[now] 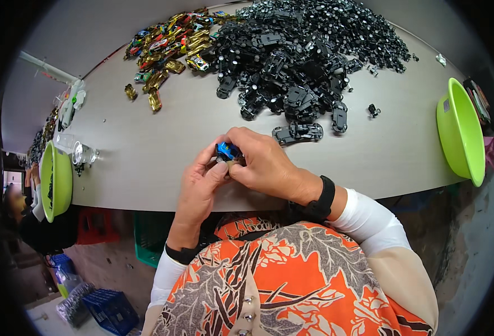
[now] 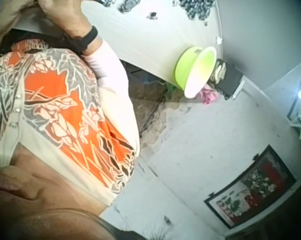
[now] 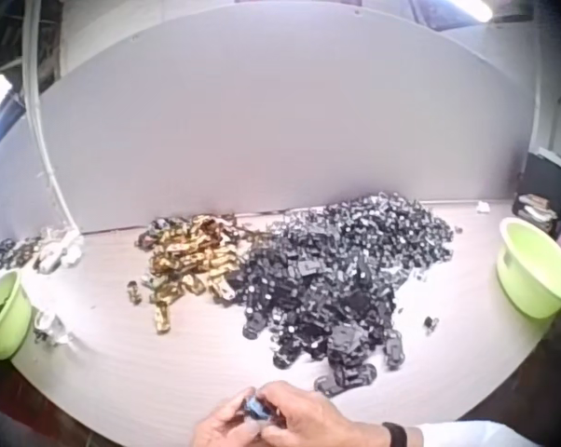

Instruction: The person assembles small toy cars by hand at a table. They pick up black chassis and colorful car bodies from piles, fit the bodies onto the chassis, and place the completed units on the table. The process is repeated for multiple cars of different colors.

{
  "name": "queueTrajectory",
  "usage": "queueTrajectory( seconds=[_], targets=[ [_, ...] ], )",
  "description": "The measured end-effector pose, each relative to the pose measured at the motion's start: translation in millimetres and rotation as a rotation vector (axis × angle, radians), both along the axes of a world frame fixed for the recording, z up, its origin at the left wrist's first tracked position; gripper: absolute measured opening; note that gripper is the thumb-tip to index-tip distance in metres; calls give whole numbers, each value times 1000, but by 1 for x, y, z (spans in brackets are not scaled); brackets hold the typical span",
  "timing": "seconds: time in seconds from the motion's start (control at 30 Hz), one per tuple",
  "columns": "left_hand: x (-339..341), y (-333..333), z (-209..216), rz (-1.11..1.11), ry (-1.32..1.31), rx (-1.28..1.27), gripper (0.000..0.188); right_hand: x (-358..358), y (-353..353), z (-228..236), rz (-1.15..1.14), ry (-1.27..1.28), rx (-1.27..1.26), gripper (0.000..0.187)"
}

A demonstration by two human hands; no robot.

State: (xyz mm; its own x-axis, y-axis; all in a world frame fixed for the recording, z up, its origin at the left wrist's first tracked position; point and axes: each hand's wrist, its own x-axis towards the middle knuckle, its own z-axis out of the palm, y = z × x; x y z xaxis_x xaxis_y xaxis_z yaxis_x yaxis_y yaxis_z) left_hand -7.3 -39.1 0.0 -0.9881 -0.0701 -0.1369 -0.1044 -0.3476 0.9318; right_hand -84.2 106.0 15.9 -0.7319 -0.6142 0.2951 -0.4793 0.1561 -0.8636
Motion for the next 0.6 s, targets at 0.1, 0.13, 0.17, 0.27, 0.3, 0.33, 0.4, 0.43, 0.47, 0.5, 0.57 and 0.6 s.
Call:
queueTrajectory(
  seconds=[0.1, 0.13, 0.17, 0.27, 0.3, 0.33, 0.4, 0.43, 0.47, 0.5, 0.57, 0.6],
  targets=[
    [1, -10, 1, -29, -35, -48, 44, -2, 5, -1, 103, -214, 47, 30],
    [2, -12, 2, -14, -48, 31, 42, -2, 7, -2, 119, -351, -50, 32],
    [2, -15, 2, 2, -62, 110, 41, -3, 8, -2, 135, -489, -145, 35],
    [0, -24, 2, 37, -54, 302, 39, -7, 17, 15, 125, -689, -220, 45],
    [1, -25, 6, 48, -64, 318, 41, -6, 17, 20, 108, -685, -241, 42],
    [1, -26, 9, 59, -75, 334, 43, -6, 17, 24, 91, -680, -261, 40],
    [2, -25, 10, 45, -61, 349, 45, -1, 16, 28, 95, -619, -275, 40],
    [1, -24, 10, 44, -49, 364, 45, 2, 15, 28, 97, -588, -282, 41],
    [0, -22, 10, 41, -38, 377, 44, 4, 15, 27, 98, -540, -278, 41],
    [0, -21, 11, 36, -34, 381, 44, 6, 14, 25, 98, -492, -273, 41],
    [0, -20, 12, 27, -26, 390, 45, 9, 10, 21, 97, -404, -283, 39],
    [0, -20, 12, 25, -29, 400, 42, 10, 9, 21, 88, -364, -259, 38]
  ],
)
